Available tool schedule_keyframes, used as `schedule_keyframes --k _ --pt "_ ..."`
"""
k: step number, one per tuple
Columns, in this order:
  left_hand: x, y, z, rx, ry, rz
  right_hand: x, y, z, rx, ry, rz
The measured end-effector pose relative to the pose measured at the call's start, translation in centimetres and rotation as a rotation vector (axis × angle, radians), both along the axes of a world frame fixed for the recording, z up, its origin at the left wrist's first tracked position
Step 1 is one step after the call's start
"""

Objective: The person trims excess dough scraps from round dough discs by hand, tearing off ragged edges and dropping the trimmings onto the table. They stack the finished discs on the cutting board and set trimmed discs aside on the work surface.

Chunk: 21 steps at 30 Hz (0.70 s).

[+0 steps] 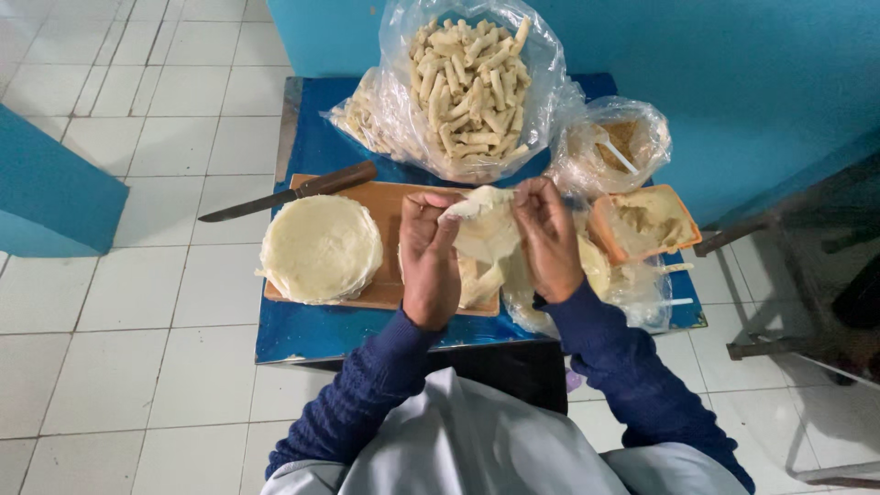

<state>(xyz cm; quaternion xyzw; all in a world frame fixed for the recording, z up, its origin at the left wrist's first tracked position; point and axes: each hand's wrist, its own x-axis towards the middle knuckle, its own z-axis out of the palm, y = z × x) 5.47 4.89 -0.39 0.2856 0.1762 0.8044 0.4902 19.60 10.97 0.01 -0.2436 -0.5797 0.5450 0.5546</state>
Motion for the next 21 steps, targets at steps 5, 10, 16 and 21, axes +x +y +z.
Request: schedule_keyframes --k 5,10,16,21 --pt "0.8 -0.4 -1.5 -0.206 0.326 0.088 -0.8 -1.6 -0.7 0.058 -0.301 -0.079" --pt "0.5 0.2 -0.8 -0.128 0.386 0.098 -0.5 -2.0 0.0 0.153 -0.273 -0.064" --pt "-0.8 -0.6 0.1 -0.238 0.629 0.293 -0.7 -2.0 -0.1 -0.245 0.155 0.127" --pt "-0.6 -0.9 1.3 -0.280 0.854 0.422 -1.3 -2.2 -0.4 -0.127 -0.104 0.097"
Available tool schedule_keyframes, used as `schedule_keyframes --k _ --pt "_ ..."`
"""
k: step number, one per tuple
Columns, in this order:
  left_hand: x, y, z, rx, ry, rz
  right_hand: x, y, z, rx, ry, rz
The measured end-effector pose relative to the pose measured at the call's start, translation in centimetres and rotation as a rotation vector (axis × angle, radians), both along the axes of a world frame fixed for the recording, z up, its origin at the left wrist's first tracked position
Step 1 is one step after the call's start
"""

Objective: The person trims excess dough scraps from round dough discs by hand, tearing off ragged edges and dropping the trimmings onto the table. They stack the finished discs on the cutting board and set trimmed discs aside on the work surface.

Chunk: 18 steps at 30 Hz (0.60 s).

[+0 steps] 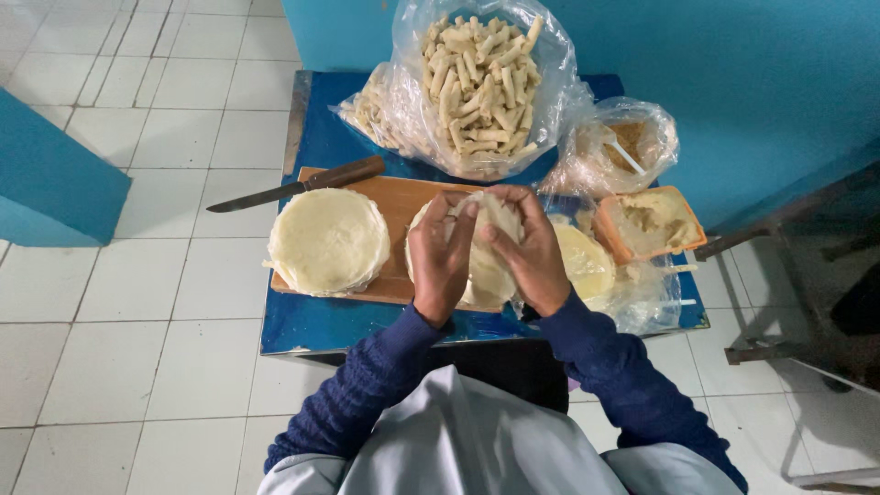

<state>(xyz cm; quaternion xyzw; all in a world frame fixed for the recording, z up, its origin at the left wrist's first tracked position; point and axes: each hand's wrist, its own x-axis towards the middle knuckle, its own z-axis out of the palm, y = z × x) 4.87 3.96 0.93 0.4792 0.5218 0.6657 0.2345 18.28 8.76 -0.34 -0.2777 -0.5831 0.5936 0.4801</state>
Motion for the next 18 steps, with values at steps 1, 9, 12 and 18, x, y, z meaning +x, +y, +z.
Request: schedule_keyframes --k 1,9,12,18 --pt "-0.1 -0.1 0.1 0.072 0.053 -0.007 0.0 0.2 -0.1 0.052 -0.070 -0.032" --pt "-0.7 -1.3 -2.0 0.123 -0.330 -0.172 0.7 1.0 -1.6 -0.092 0.221 -0.118" --pt "-0.8 -0.9 -2.2 0.086 -0.348 -0.189 0.2 0.7 -1.3 -0.013 0.168 -0.106" --pt "-0.5 0.0 -0.6 -0.051 0.074 -0.031 0.4 -0.4 -0.2 0.238 -0.162 -0.179"
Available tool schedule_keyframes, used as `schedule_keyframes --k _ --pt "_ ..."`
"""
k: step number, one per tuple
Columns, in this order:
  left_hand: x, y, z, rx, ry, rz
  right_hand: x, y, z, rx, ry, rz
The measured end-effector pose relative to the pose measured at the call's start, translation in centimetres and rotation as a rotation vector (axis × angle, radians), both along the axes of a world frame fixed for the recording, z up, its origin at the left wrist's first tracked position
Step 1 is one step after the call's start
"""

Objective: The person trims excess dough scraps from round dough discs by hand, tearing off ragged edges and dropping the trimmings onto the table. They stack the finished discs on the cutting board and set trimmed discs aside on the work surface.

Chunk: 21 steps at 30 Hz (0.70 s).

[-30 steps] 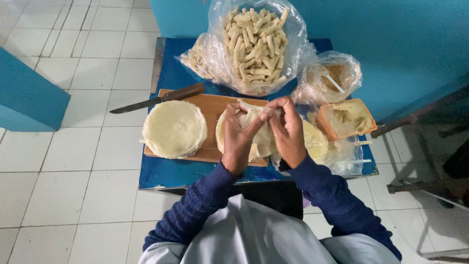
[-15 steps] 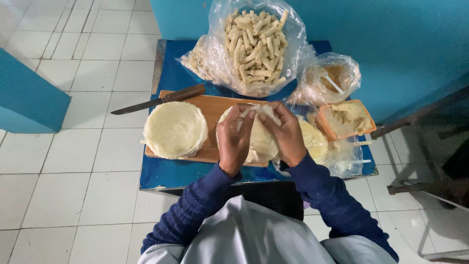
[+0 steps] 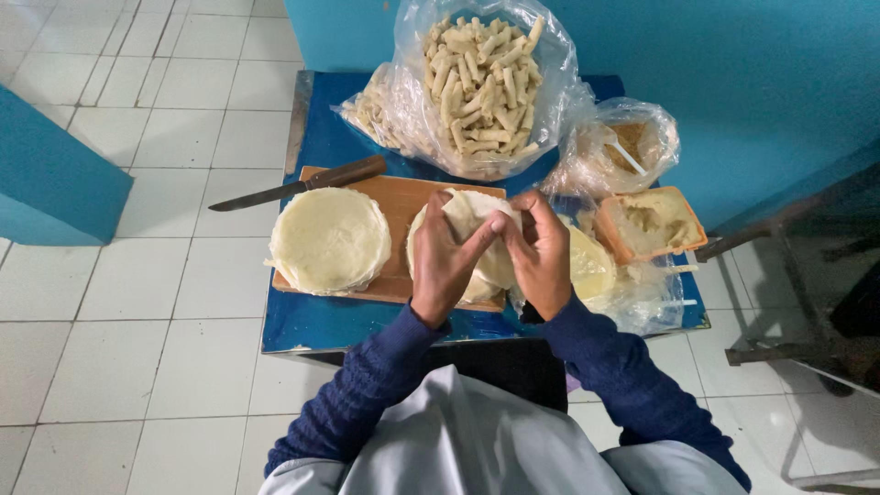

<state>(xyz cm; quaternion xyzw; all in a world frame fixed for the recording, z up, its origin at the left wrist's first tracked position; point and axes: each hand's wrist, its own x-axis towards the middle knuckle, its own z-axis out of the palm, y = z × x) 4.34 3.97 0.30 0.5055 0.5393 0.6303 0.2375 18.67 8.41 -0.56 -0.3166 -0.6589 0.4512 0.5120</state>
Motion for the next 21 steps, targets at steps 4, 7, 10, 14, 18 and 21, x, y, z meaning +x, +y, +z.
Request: schedule_keyframes --k 4,7,10,14,18,21 --pt "-0.1 0.3 0.0 0.089 -0.017 -0.007 0.5 0.4 -0.3 -0.017 0.056 -0.022" --pt "-1.0 0.2 -0.5 0.073 -0.013 0.010 0.8 1.3 -0.8 -0.218 0.299 0.050" --pt "-1.9 0.5 -0.5 0.104 -0.096 -0.010 1.1 2.0 -1.3 -0.495 0.492 0.101" --pt "-2.4 0.4 -0.2 0.142 -0.162 -0.113 1.6 1.7 -2.8 -0.813 0.607 0.286" --pt "-2.8 0.4 0.0 0.021 -0.451 -0.215 2.4 1.0 -4.6 -0.915 0.776 0.485" --pt "-3.7 0.3 -0.1 0.021 -0.812 -0.282 3.5 0.7 -6.1 -0.992 0.815 0.274"
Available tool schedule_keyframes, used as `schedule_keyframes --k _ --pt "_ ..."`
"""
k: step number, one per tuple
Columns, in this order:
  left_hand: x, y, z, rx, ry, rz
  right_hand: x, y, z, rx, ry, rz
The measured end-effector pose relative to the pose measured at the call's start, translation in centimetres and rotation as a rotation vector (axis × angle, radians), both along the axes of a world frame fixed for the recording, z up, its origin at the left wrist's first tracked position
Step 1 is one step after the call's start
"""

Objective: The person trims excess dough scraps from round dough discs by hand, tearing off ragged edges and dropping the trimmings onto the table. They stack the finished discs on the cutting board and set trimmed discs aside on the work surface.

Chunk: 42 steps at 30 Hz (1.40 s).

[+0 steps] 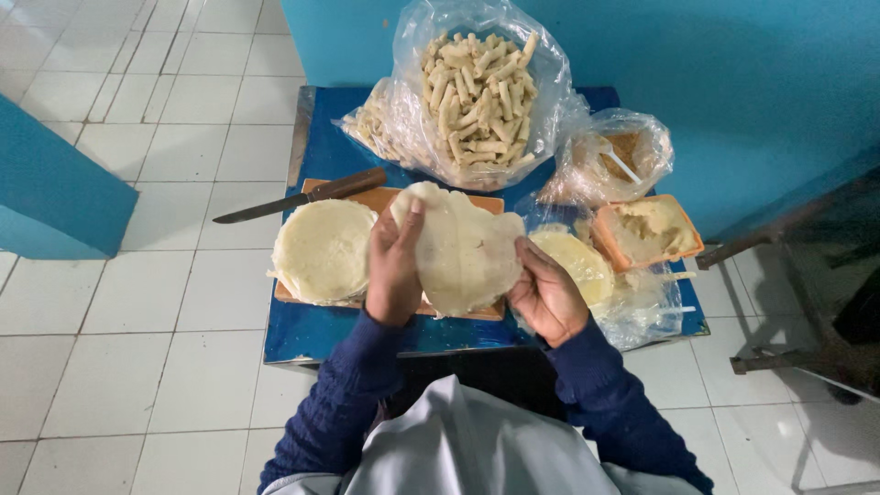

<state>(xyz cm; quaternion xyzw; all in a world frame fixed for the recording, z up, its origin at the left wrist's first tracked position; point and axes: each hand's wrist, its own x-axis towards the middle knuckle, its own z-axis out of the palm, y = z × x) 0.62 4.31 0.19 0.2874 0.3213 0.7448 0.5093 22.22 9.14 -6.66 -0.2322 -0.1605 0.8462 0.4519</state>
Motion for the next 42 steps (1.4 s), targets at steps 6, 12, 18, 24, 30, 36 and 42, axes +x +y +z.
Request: schedule_keyframes --k 6,12,18,24,30,36,42 --pt "-2.3 -2.0 -0.8 0.022 -0.178 0.093 4.2 1.1 -3.0 0.142 0.009 -0.036" --pt "-7.2 -4.3 -0.1 0.030 -0.191 0.191 6.9 3.2 1.4 0.266 -0.159 -0.194" --pt "-10.9 -6.6 0.1 0.161 -0.182 0.273 2.8 2.3 7.9 1.044 -1.097 -0.305" --pt "-12.3 -8.5 -0.9 0.143 -0.193 0.352 -3.4 -3.1 5.4 1.801 -1.273 -0.095" --pt "-12.4 -9.4 -1.3 0.203 -0.243 0.299 -2.7 -3.9 4.1 1.911 -1.286 -0.119" --pt "-9.4 -7.9 -0.2 0.124 -0.213 0.225 -2.2 -4.3 3.1 1.933 -1.389 -0.105" --pt "-5.2 -4.9 3.6 0.086 -0.097 -0.011 -1.9 -4.9 4.1 1.928 -1.314 -0.045"
